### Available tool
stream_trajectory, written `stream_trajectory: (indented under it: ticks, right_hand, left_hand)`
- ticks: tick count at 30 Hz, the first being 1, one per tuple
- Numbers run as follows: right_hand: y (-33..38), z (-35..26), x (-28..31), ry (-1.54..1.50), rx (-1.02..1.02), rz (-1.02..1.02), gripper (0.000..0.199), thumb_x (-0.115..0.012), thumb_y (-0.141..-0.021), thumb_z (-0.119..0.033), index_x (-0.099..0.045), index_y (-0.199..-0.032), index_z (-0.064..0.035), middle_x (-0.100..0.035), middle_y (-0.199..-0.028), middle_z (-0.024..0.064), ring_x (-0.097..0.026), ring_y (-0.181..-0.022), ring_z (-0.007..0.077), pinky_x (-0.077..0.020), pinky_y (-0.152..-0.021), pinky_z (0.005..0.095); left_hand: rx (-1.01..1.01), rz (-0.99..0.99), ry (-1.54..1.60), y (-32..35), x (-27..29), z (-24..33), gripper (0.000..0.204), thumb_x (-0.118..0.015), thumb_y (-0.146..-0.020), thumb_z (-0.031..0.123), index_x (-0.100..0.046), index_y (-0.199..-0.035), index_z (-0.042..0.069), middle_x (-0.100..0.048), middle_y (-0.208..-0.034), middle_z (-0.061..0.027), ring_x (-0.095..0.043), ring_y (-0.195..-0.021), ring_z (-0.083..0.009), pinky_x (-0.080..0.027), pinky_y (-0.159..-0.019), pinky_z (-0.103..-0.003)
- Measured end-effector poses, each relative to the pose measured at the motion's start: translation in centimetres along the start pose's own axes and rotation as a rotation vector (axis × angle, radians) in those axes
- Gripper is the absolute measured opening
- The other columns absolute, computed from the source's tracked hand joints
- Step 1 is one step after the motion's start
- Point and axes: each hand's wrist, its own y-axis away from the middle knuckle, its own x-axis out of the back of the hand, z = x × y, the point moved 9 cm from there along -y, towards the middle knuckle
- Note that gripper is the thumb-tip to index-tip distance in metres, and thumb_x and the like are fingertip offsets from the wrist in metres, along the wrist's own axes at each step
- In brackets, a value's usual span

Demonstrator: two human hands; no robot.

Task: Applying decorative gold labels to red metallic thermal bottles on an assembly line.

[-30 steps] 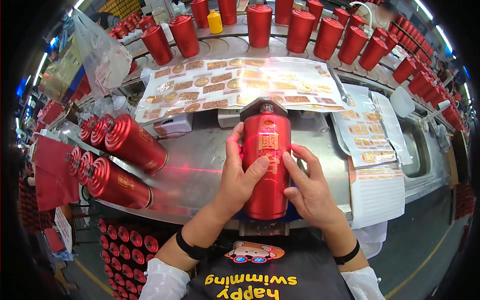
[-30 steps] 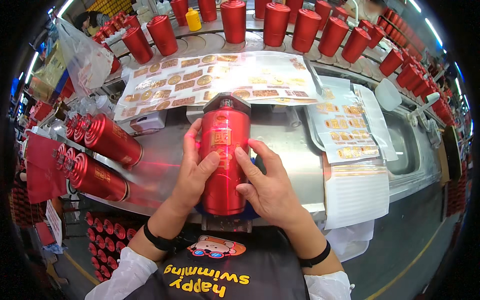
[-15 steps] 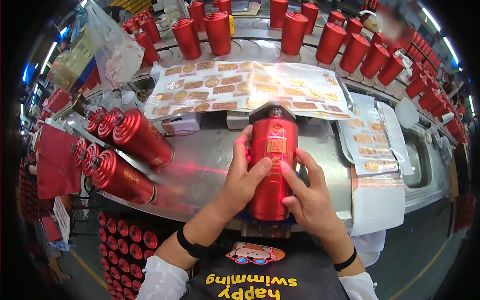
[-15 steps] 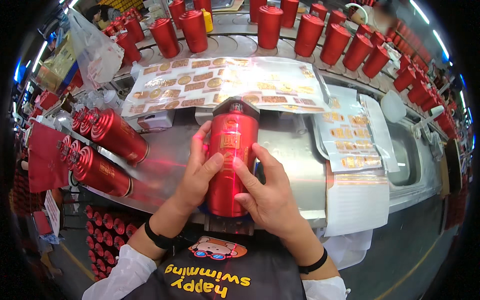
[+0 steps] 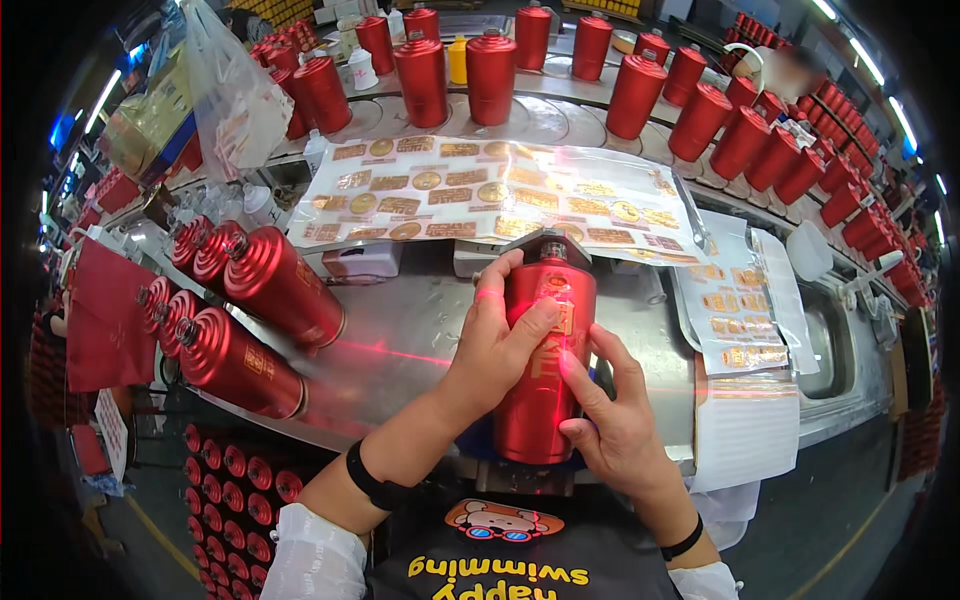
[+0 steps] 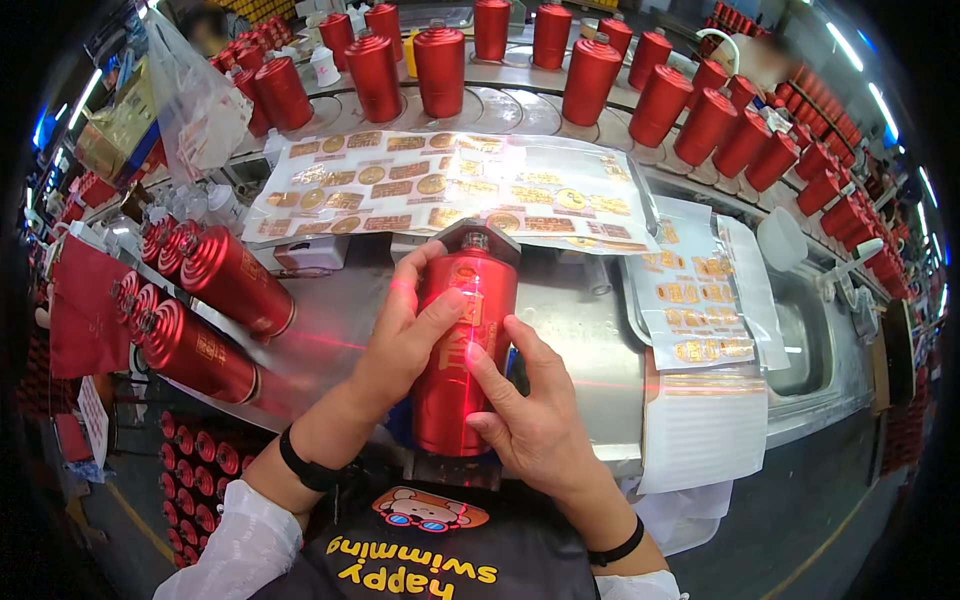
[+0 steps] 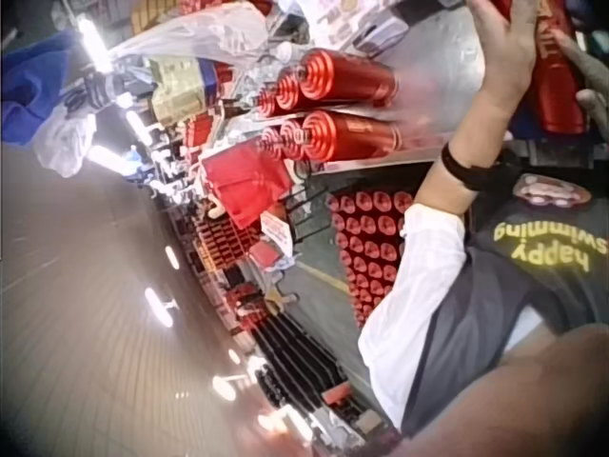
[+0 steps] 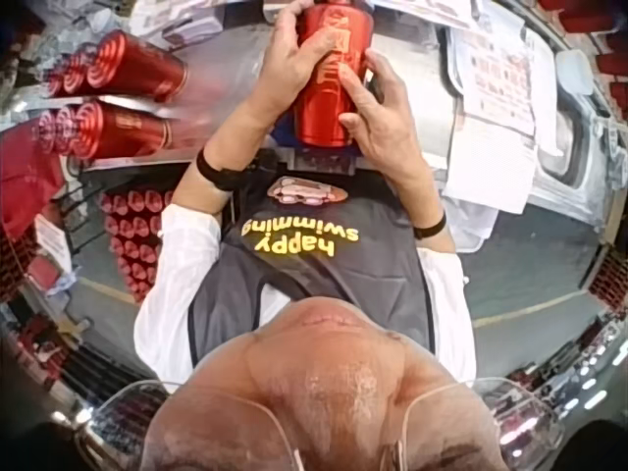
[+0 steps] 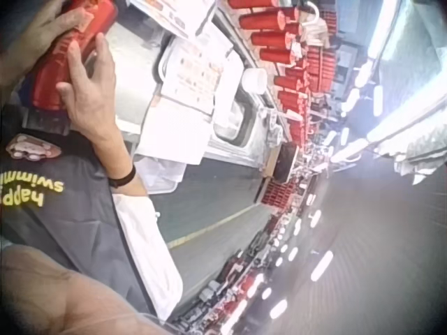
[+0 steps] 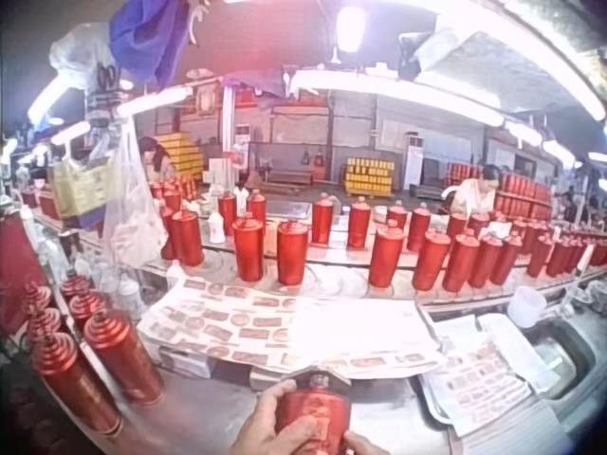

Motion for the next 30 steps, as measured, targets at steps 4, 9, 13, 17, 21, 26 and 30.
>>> stream_trajectory:
  ticks: [4,9,13,17,21,26,30]
  right_hand:
    - [0.0,0.0,0.1,-0.002,-0.002,0.006,0.051,-0.063,-0.089,-0.034,-0.057,-0.131,-0.0069,-0.037,-0.141,0.0285,-0.043,-0.125,0.0438,-0.037,-0.103,0.0479]
    - [-0.1,-0.1,0.1,-0.004,-0.004,-0.005,0.05,-0.064,-0.089,-0.034,-0.057,-0.131,-0.0067,-0.037,-0.141,0.0284,-0.044,-0.124,0.0439,-0.0378,-0.103,0.0476]
    - [-0.2,0.0,0.1,-0.021,-0.011,0.002,0.05,-0.064,-0.088,-0.033,-0.058,-0.13,-0.0066,-0.038,-0.14,0.0285,-0.044,-0.124,0.0438,-0.0385,-0.102,0.0472]
    - [-0.1,-0.1,0.1,-0.008,-0.005,-0.002,0.05,-0.064,-0.088,-0.034,-0.058,-0.13,-0.0065,-0.038,-0.14,0.0287,-0.044,-0.124,0.0435,-0.0383,-0.102,0.047]
    - [-0.1,-0.1,0.1,-0.017,-0.004,0.001,0.051,-0.064,-0.088,-0.034,-0.058,-0.13,-0.0061,-0.038,-0.14,0.0289,-0.044,-0.124,0.0435,-0.0382,-0.103,0.047]
    - [-0.1,-0.1,0.1,-0.013,-0.002,0.001,0.05,-0.065,-0.088,-0.033,-0.058,-0.129,-0.0056,-0.038,-0.14,0.0289,-0.045,-0.124,0.0435,-0.0383,-0.102,0.0469]
    - [0.0,0.0,0.0,-0.03,-0.005,0.005,0.05,-0.065,-0.088,-0.033,-0.058,-0.129,-0.0053,-0.038,-0.14,0.0291,-0.044,-0.124,0.0435,-0.0383,-0.103,0.0465]
  left_hand:
    - [0.0,0.013,-0.01,-0.8,0.2,0.2,0.065,-0.063,-0.091,0.032,-0.038,-0.133,-0.01,-0.05,-0.126,-0.0244,-0.052,-0.117,-0.027,-0.041,-0.099,-0.035]
    - [0.093,0.0,0.002,-1.4,0.0,-0.1,0.05,-0.062,-0.091,0.03,-0.047,-0.124,-0.005,-0.057,-0.117,-0.0197,-0.057,-0.106,-0.0232,-0.045,-0.092,-0.034]
    - [0.137,-0.026,0.041,-2.1,0.0,-0.5,0.037,-0.058,-0.095,0.021,-0.047,-0.122,-0.001,-0.056,-0.111,-0.0078,-0.053,-0.1,-0.0109,-0.046,-0.087,-0.025]
    - [0.093,-0.011,-0.101,-2.4,0.2,-0.5,0.033,-0.057,-0.095,0.02,-0.049,-0.119,-0.001,-0.056,-0.108,-0.0066,-0.052,-0.098,-0.0096,-0.045,-0.086,-0.025]
    - [0.076,-0.021,-0.064,-2.6,0.1,-0.6,0.03,-0.057,-0.095,0.02,-0.051,-0.116,0.0,-0.056,-0.107,-0.0065,-0.052,-0.097,-0.0095,-0.045,-0.085,-0.024]
    - [0.094,-0.017,0.014,-2.4,0.3,-0.5,0.032,-0.057,-0.095,0.021,-0.05,-0.118,-0.001,-0.056,-0.108,-0.0071,-0.052,-0.097,-0.0103,-0.045,-0.087,-0.025]
    - [-0.04,-0.038,-0.24,-1.9,-0.1,1.1,0.039,-0.059,-0.093,0.022,-0.048,-0.123,-0.001,-0.057,-0.112,-0.0099,-0.054,-0.102,-0.0134,-0.044,-0.092,-0.028]
